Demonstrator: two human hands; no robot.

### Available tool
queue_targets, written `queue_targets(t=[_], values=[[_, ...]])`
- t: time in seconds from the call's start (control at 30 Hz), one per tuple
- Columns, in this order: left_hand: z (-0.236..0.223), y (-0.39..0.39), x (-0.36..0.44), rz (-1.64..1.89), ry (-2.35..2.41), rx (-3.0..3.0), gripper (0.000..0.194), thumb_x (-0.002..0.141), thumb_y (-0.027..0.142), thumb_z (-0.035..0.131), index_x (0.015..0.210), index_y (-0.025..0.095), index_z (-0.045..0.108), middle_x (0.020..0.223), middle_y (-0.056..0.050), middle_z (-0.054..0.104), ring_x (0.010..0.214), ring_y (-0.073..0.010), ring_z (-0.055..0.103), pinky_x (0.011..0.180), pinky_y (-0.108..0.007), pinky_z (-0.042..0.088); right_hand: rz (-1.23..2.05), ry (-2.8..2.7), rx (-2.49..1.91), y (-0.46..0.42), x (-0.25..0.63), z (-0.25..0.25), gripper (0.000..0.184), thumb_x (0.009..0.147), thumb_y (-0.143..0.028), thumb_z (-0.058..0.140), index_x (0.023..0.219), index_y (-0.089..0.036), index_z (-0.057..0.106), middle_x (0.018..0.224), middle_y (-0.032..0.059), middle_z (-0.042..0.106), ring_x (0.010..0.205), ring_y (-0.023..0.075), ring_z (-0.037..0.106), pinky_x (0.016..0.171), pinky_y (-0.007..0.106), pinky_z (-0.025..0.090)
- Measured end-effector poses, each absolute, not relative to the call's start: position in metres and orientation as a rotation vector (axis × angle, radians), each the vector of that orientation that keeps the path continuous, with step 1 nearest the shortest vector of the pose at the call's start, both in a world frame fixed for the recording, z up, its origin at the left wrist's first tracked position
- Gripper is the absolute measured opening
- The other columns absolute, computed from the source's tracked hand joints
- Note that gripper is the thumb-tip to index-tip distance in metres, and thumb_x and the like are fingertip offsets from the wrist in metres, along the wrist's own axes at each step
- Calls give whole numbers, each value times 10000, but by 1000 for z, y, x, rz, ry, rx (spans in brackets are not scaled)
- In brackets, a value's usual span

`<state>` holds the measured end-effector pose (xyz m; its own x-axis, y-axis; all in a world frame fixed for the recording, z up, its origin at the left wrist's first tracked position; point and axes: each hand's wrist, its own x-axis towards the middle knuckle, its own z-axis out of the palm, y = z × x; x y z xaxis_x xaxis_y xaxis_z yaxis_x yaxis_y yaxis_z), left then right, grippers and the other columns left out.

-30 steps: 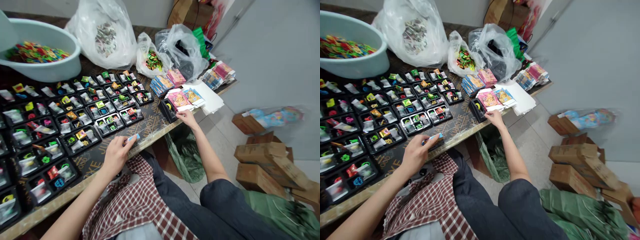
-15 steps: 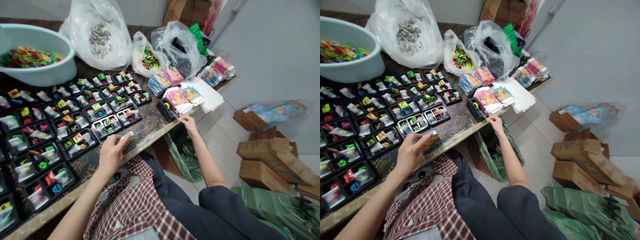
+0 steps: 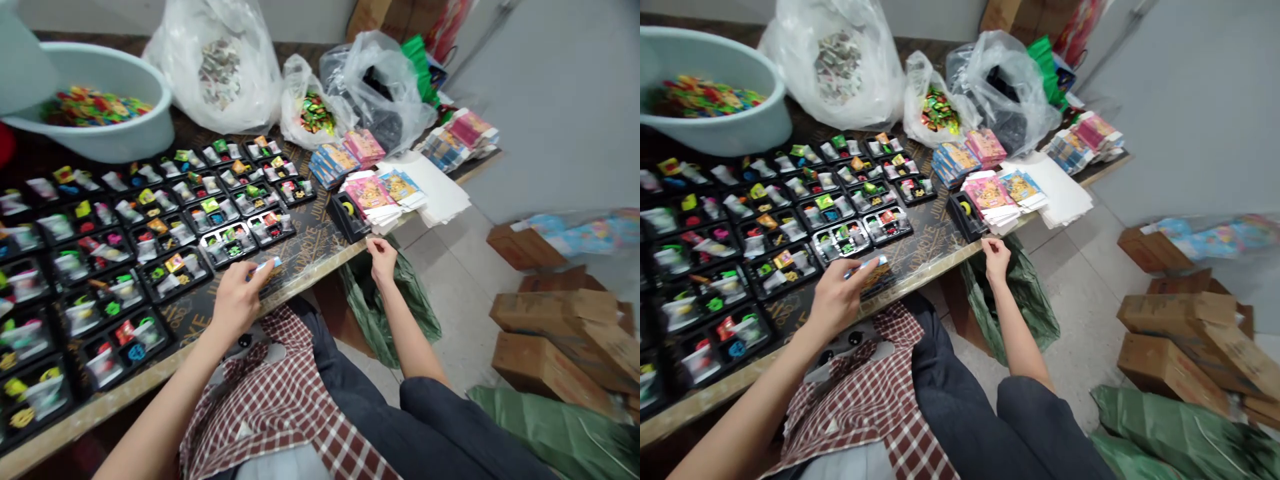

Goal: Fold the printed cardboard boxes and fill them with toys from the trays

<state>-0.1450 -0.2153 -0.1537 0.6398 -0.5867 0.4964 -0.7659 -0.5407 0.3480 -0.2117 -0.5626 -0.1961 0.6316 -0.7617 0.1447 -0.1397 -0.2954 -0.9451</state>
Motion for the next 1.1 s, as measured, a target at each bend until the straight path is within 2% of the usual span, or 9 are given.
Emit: queue_targets(t=[0.13,0.27,0.47,0.63,0.77,0.87,0.93,1.03,1.1], values=[[-148,-213,-148,347,-1049,2274,504,866,50,415,1332,205,528,988,-88,603,868,-214,569,776,-348,484,-244,419,-1546,-484,-222,-166,384,794,-537,663,947,-188,710,505,-70,426,458,97,339,483,258,261],[-146,-214,-150,360,-998,2232,405,919,76,399,1303,196,450,976,-70,600,864,-194,588,800,-351,485,203,191,-1264,-417,-216,-139,484,792,-594,677,993,-157,728,398,-112,289,394,70,193,455,262,151],[-153,-215,-151,484,-1010,2148,256,942,98,401,1173,194,456,931,-51,593,808,-177,553,731,-312,452,375,126,-1066,-388,-199,-138,497,740,-591,727,957,-144,728,359,-128,268,379,56,154,445,257,102],[-149,-214,-152,327,-1025,2207,298,909,86,404,1141,192,558,979,-80,616,866,-200,552,764,-337,443,399,133,-1043,-386,-198,-143,498,777,-612,685,957,-149,722,357,-129,241,379,64,139,434,256,111],[-148,-219,-151,399,-970,2244,190,939,187,449,978,192,636,917,-73,615,843,-196,555,741,-330,444,346,140,-1125,-384,-196,-148,536,765,-670,669,920,-159,719,355,-123,270,372,64,173,421,240,144],[-152,-226,-151,494,-905,2255,204,966,249,475,849,195,633,825,-56,602,781,-184,536,700,-318,426,251,195,-1296,-385,-194,-155,609,706,-768,647,733,-162,704,337,-88,349,353,56,223,392,229,160],[-154,-228,-155,516,-888,2261,211,971,244,480,837,196,636,811,-56,605,761,-180,526,687,-316,417,300,267,-1328,-386,-195,-160,688,703,-835,566,634,-160,676,334,-44,422,319,57,275,351,219,174],[-154,-225,-168,500,-936,2224,205,966,188,465,887,200,654,833,-61,624,754,-174,534,687,-315,423,521,343,-1175,-391,-198,-166,730,723,-850,493,642,-149,681,433,39,591,328,100,468,313,204,301],[-152,-220,-179,465,-980,2139,167,946,185,495,962,210,659,890,-64,642,795,-176,567,728,-325,454,596,349,-1076,-395,-201,-167,647,704,-782,579,662,-145,688,541,74,676,413,143,595,349,214,420]])
